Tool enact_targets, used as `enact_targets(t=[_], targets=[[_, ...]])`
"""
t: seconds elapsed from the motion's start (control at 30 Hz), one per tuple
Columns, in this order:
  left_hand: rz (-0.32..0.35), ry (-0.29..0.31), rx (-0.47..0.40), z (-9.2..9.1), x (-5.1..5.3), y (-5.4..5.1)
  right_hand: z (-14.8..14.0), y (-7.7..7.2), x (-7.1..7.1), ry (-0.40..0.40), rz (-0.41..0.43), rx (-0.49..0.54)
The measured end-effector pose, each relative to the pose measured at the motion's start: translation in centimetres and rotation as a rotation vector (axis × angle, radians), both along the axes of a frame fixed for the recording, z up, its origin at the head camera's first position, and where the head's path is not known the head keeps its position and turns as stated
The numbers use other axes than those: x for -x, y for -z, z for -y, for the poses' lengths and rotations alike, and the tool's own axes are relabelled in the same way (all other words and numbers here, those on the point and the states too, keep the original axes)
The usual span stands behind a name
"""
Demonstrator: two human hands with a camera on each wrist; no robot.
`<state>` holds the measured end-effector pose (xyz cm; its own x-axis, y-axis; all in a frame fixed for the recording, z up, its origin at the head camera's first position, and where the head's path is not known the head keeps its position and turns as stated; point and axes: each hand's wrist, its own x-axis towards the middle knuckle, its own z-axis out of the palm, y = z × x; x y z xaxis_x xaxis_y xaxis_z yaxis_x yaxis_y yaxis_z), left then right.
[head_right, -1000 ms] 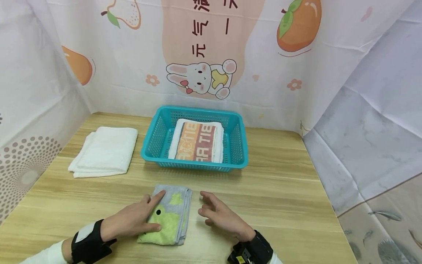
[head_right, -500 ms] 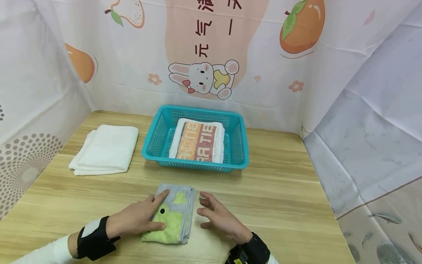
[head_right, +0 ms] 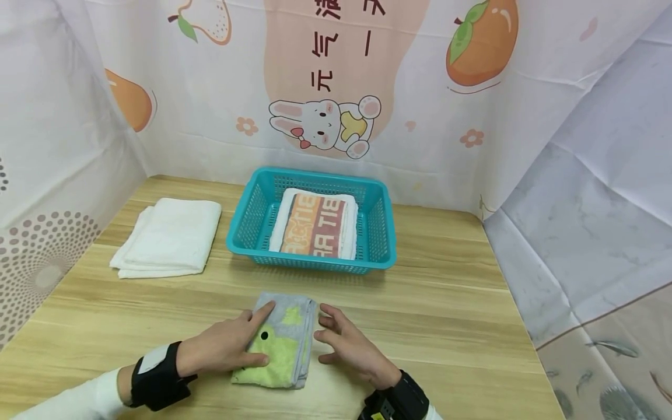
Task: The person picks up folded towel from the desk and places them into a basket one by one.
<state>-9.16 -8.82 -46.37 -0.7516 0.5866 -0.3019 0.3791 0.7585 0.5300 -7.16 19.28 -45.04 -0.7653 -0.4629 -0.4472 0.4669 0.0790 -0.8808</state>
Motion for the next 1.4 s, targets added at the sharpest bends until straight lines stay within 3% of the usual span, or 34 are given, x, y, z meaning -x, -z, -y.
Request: enact_targets(t=[0.57, 0.97, 1.4], targets=[[0.004, 0.029, -0.025, -0.89, 0.06, 0.4, 0.19, 0.36, 0.1, 0.026, 0.02, 0.075], [0.163, 0.014, -0.193, -0.45, 0.02, -0.21, 0.32, 0.44, 0.0, 0.042, 0.016, 0.095], [0.309, -0.13, -0.381, -0.96, 0.24, -0.16, 0.36, 0.52, 0.2, 0.094, 0.058, 0.146]])
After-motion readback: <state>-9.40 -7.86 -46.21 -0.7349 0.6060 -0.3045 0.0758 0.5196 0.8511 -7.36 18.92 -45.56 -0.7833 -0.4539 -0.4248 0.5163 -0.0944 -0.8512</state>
